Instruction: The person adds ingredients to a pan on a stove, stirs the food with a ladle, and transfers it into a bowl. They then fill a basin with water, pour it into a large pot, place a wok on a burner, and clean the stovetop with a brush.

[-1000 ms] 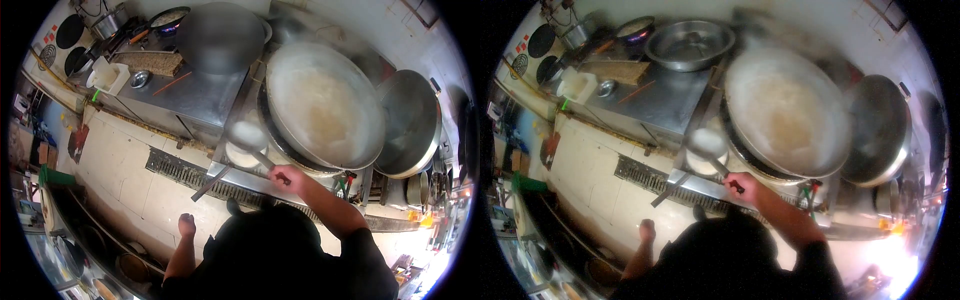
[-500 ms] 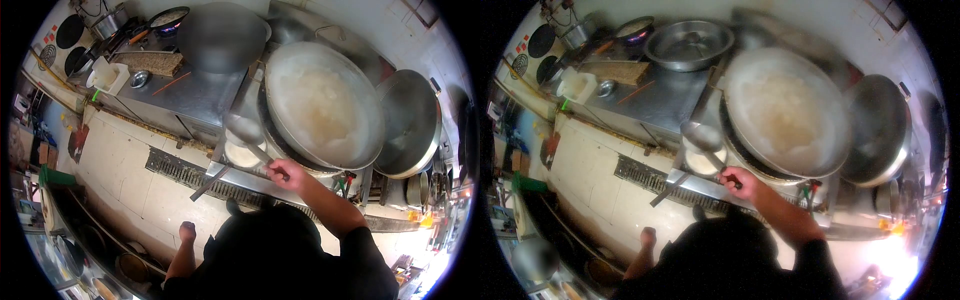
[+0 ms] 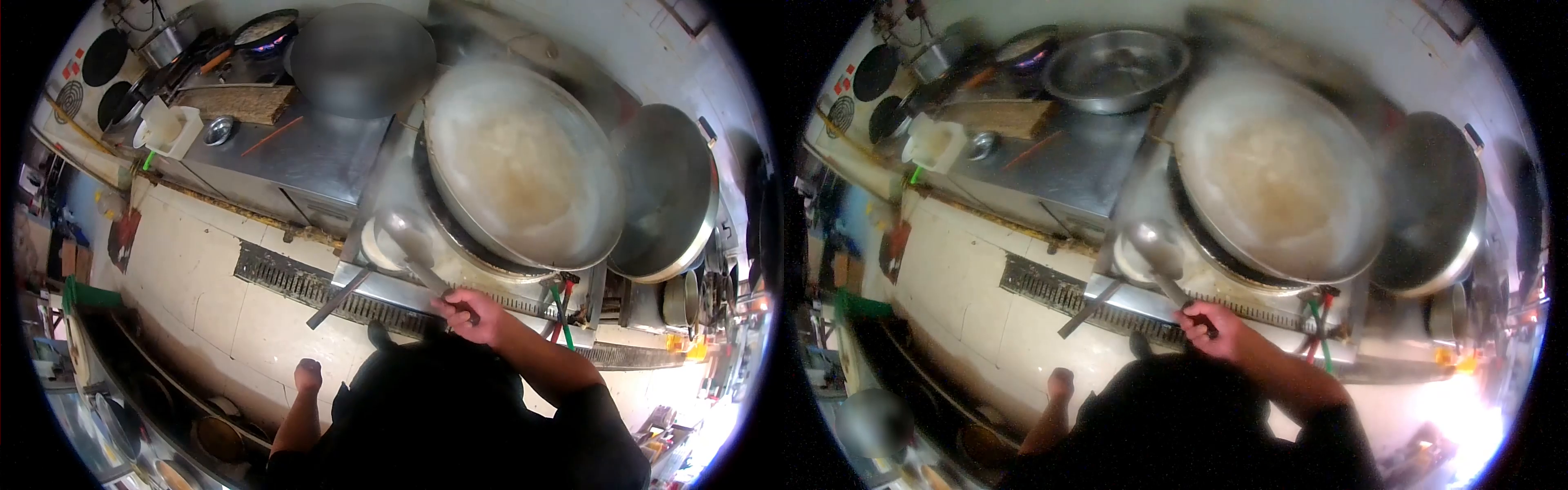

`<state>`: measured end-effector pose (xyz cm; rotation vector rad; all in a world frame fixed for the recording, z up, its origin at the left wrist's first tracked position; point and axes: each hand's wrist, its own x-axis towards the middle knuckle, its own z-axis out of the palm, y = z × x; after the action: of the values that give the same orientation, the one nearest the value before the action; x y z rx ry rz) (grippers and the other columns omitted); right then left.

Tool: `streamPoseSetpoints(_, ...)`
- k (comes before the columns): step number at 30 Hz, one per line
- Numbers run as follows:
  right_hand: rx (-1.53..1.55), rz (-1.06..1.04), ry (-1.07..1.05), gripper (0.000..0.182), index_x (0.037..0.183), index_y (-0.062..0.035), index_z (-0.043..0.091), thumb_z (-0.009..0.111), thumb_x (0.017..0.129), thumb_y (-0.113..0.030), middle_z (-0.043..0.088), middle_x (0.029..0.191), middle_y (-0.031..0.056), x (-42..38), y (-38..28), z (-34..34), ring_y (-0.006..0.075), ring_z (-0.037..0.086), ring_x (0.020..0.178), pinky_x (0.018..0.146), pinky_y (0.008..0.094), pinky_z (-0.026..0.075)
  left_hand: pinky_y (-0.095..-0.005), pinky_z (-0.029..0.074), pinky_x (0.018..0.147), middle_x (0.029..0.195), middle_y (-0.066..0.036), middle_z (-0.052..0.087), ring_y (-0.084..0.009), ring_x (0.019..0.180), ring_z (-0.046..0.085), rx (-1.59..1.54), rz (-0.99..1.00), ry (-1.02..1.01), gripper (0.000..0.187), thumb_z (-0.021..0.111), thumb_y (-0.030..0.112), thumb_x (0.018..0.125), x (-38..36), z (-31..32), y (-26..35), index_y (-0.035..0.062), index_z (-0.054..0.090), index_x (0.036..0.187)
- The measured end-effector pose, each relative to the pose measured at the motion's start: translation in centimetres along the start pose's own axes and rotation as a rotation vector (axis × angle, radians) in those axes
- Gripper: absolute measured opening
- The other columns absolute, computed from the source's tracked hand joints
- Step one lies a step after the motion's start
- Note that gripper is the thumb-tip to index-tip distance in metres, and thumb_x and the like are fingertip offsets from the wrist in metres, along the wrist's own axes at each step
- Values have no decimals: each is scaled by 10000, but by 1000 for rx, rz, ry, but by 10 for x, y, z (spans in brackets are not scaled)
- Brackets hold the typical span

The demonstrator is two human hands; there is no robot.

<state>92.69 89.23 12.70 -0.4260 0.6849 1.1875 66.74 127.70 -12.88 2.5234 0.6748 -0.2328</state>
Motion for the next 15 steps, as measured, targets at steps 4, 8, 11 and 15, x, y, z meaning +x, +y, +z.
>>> streamPoseSetpoints(4,31,39,-88,311,1059,28,478,499,816,-165,486,689,26,5,4,-13,69,422,467,356,174,339,-393,467,728,840,-171,612,-332,802,583,-92,-73,1,199,497,194,774,1,-4,5,31,591,712)
streamPoseSetpoints(8,51,74,-314,414,1165,24,440,456,830,-219,456,672,22,8,7,-15,78,399,445,350,184,330,-390,469,726,836,-173,614,-333,796,588,-152,3,22,191,503,188,769,1,-7,4,26,600,737)
streamPoseSetpoints(11,-1,52,-379,443,1185,28,422,436,822,-227,430,636,22,12,7,-18,87,379,425,339,198,314,-391,473,721,833,-173,617,-333,789,594,-146,31,20,189,506,186,765,2,-4,1,27,607,750)
streamPoseSetpoints(15,-263,-62,-269,440,1165,30,429,448,792,-204,417,578,21,13,1,-25,101,365,387,328,210,310,-396,478,719,835,-174,622,-341,792,599,-43,-14,-19,193,510,195,763,5,-6,3,30,611,761)
